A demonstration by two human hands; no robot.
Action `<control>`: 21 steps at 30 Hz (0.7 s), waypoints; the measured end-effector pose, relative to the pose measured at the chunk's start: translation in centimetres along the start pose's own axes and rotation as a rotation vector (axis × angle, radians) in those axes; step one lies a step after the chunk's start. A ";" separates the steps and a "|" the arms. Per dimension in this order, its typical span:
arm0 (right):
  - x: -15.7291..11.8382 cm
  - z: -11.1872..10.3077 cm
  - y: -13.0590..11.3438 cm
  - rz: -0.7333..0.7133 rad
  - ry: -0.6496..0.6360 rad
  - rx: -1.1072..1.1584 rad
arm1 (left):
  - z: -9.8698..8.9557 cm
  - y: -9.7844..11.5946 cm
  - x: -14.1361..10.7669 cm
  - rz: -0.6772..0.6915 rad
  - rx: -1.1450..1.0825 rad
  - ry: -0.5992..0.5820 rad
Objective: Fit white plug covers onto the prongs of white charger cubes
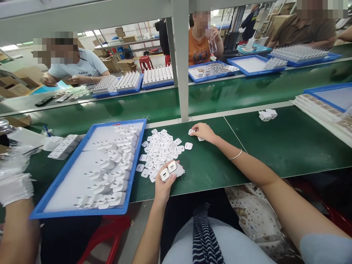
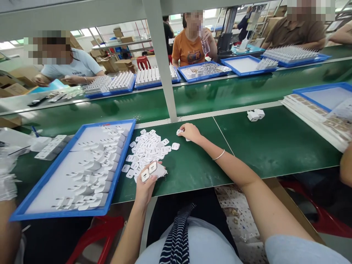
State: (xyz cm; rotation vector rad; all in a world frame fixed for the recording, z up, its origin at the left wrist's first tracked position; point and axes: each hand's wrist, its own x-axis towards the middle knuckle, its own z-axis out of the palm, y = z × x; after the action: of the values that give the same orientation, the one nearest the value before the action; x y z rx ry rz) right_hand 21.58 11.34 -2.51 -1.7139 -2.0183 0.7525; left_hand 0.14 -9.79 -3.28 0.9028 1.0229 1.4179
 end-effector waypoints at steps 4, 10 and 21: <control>-0.2 -0.5 -0.3 -0.008 0.025 0.021 | 0.5 1.2 0.5 -0.107 -0.012 -0.028; -4.2 -3.4 -2.1 -0.216 0.139 0.122 | 3.4 3.6 3.7 -0.125 0.086 -0.231; -8.8 -3.8 -0.8 -0.477 0.305 0.500 | 8.5 1.4 9.8 -0.106 0.062 -0.368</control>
State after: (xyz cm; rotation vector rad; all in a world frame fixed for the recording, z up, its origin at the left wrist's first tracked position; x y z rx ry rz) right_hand 24.89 3.23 1.39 -0.9516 -1.7341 0.6991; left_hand 6.74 0.72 0.69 1.0909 0.8256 1.0856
